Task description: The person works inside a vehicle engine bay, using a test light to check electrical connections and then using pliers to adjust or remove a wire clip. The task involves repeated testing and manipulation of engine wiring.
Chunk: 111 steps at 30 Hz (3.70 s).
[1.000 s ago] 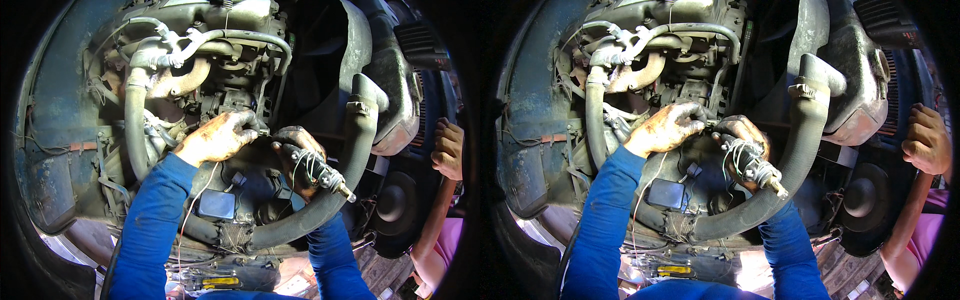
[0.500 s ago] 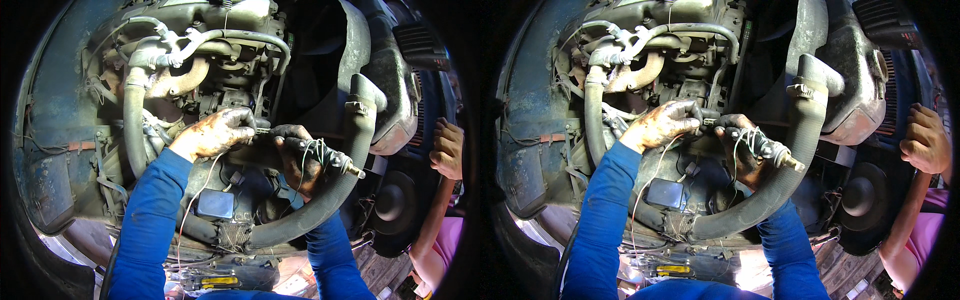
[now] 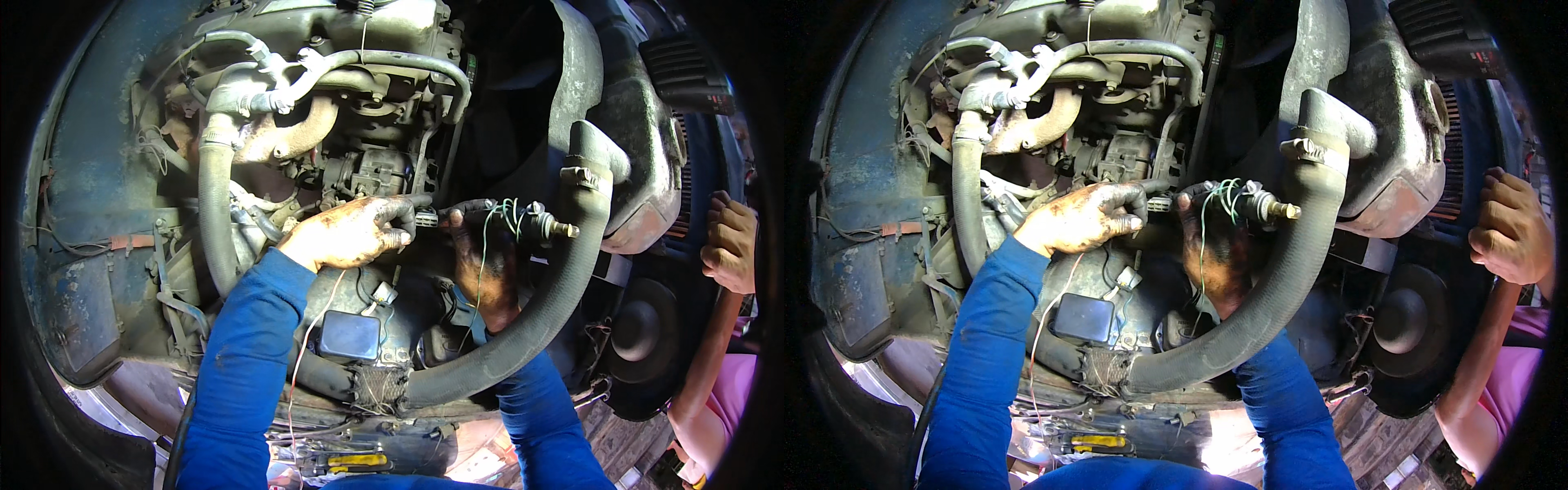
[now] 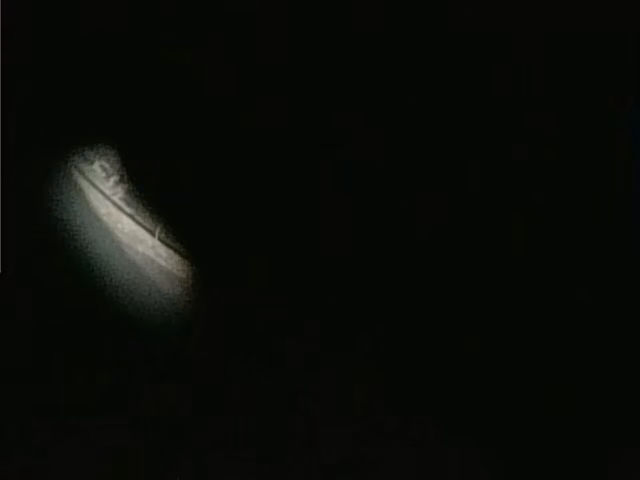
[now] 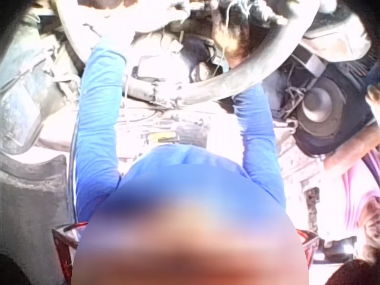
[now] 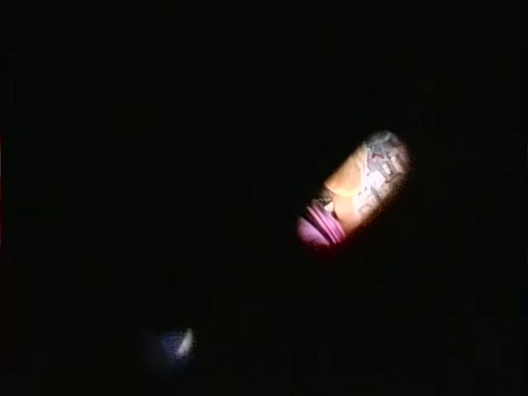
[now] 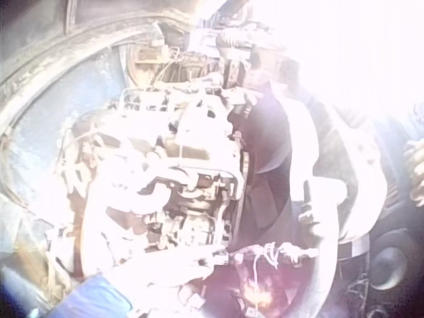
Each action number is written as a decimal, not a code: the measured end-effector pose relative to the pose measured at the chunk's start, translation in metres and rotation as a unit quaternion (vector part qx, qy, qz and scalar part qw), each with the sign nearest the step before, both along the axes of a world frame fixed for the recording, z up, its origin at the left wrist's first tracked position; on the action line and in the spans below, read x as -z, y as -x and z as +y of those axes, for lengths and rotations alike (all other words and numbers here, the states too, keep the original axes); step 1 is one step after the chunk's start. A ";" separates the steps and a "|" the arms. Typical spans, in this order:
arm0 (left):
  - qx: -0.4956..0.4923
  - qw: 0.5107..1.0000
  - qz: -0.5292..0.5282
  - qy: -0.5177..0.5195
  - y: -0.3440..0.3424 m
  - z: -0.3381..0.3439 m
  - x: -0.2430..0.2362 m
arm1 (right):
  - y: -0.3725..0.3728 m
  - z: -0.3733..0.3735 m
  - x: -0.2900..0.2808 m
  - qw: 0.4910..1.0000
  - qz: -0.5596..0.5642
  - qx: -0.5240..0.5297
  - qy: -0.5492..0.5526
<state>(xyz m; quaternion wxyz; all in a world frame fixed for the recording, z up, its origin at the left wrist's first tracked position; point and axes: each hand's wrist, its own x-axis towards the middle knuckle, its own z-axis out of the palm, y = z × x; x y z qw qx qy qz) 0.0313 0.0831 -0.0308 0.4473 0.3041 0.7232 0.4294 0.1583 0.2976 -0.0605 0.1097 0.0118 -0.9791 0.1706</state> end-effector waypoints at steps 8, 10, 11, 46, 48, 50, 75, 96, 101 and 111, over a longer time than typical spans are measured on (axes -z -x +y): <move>-0.003 0.999 -0.005 -0.040 0.005 -0.005 0.004 | 0.007 -0.008 -0.019 0.967 0.014 -0.050 0.251; -0.008 0.998 -0.025 -0.053 0.006 -0.006 0.002 | 0.008 -0.008 -0.023 0.961 0.011 -0.053 0.272; -0.011 0.997 -0.044 -0.062 0.006 -0.007 0.000 | 0.008 -0.009 -0.024 0.958 0.010 -0.056 0.282; -0.061 0.998 0.030 -0.011 0.003 0.005 0.032 | 0.016 -0.025 -0.046 0.957 -0.009 -0.070 0.283; -0.058 0.998 0.025 -0.010 0.003 0.006 0.032 | 0.017 -0.025 -0.046 0.957 -0.010 -0.072 0.282; -0.066 0.998 0.019 0.001 0.003 0.007 0.033 | 0.017 -0.024 -0.045 0.957 -0.010 -0.073 0.279; -0.070 0.997 0.028 -0.034 -0.004 0.013 0.038 | 0.017 -0.030 -0.037 0.955 0.123 -0.144 0.227; -0.082 0.996 0.036 -0.025 -0.001 0.010 0.032 | 0.018 -0.034 -0.047 0.967 0.000 -0.082 0.241; -0.087 0.995 0.043 -0.021 0.000 0.012 0.032 | 0.019 -0.037 -0.052 0.964 -0.017 -0.109 0.243; -0.091 0.994 0.043 -0.036 -0.002 0.012 0.035 | 0.017 -0.044 -0.052 0.974 -0.042 -0.056 0.217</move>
